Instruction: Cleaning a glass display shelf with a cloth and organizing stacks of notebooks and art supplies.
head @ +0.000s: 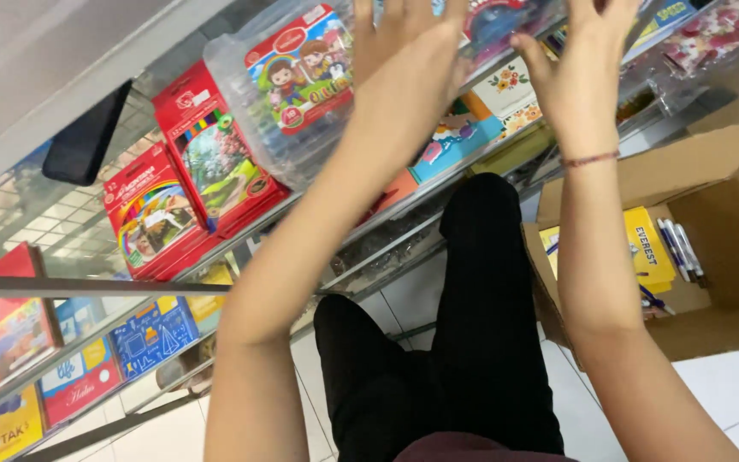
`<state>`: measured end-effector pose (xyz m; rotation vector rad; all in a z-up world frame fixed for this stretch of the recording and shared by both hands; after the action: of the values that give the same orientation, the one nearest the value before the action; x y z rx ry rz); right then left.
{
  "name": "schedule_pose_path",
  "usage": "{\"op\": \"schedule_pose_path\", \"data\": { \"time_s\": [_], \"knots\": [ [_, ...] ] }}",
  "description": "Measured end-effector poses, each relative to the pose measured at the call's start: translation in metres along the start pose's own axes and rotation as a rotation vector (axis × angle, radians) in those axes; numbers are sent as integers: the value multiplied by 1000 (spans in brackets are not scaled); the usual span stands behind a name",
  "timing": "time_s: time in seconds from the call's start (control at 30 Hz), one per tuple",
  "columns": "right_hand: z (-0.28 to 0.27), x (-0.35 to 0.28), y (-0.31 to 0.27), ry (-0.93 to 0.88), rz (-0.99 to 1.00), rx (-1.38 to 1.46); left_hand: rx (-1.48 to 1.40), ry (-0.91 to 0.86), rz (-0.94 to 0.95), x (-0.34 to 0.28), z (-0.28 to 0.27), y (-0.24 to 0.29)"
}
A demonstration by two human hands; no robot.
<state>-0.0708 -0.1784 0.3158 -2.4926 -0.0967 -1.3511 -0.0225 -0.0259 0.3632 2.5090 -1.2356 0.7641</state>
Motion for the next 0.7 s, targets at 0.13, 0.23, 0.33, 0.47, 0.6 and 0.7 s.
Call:
{"op": "schedule_pose_path", "data": {
  "time_s": [0.13, 0.23, 0.33, 0.47, 0.6, 0.7],
  "knots": [
    [-20, -37, -11, -76, 198, 246, -55, 286, 45, -104, -37, 45],
    [-14, -100, -7, -193, 388, 290, -115, 166, -102, -191, 27, 2],
    [0, -180, -1, -310, 532, 234, 66, 148, -492, -267, 75, -93],
    [-1, -276, 9, -445, 659, 141, 287, 155, -835, -322, 92, -167],
    [-19, -319, 19, -488, 634, 74, 255, 8, -899, -343, 133, -202],
    [-30, -350, 38, -600, 881, 47, 257, 49, -829, -342, 142, -209]
  ]
}}
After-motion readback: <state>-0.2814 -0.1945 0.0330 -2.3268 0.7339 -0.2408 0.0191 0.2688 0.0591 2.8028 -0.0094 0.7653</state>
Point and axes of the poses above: each hand's wrist, its own x-axis towards the middle knuckle, its own z-axis out of the palm, y = z × x, the point moved 10 cm from there along x, towards the middle knuckle, and after that the axes turned 1 degree about z, right-handed, at the moved point
